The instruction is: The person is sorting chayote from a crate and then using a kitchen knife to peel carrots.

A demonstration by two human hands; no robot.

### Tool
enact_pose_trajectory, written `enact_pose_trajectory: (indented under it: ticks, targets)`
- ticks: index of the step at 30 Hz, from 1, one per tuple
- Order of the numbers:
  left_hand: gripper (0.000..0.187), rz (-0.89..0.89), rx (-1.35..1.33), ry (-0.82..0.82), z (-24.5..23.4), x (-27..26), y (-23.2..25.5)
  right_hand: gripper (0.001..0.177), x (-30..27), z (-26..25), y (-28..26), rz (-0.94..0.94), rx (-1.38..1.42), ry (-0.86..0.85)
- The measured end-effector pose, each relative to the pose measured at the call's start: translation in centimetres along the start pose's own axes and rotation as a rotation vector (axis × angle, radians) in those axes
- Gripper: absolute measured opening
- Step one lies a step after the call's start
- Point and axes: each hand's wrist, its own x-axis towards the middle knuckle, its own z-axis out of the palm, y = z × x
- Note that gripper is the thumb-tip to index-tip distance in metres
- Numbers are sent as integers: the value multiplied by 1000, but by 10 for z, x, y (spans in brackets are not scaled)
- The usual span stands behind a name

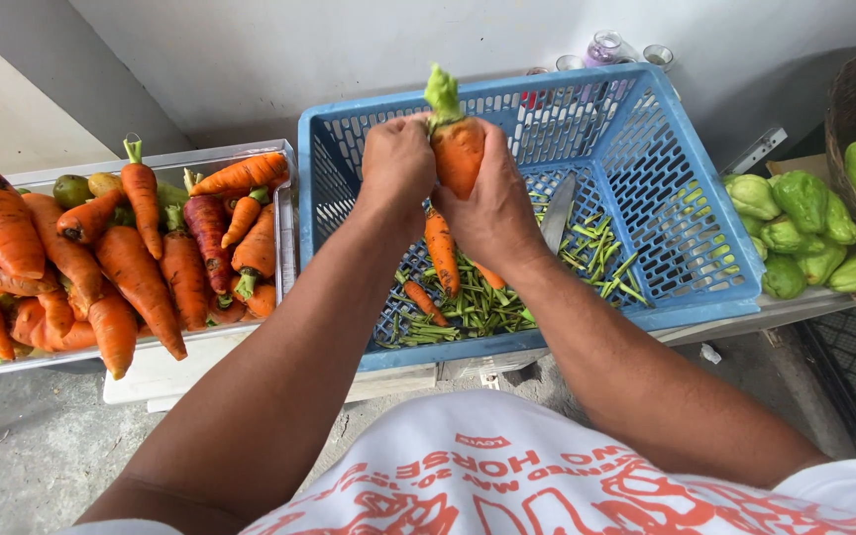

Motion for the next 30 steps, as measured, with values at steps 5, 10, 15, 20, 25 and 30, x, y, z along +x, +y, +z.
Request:
enact_pose_trajectory:
  ticks: [5,10,15,20,25,30]
  targets:
    - [34,38,-273,-141,-8,19,-29,61,6,-7,15,260,986,-263]
    - [23,-232,-409,-64,-26,27,-20,57,7,-45,5,352,1311,-404]
    - [24,-87,-364,-250,-23,12,-6,57,13,-49,3,396,1382,-380]
    - [46,203,100,-153,-5,-7,6,62,17,-44,5,140,208,-71]
    - [35,142,173,-146,2,-16,15,71,13,-40,-7,85,-61,-40]
    - [26,64,92,-285,-9,-1,-2,74,7,-39,6,-53,-140,-4]
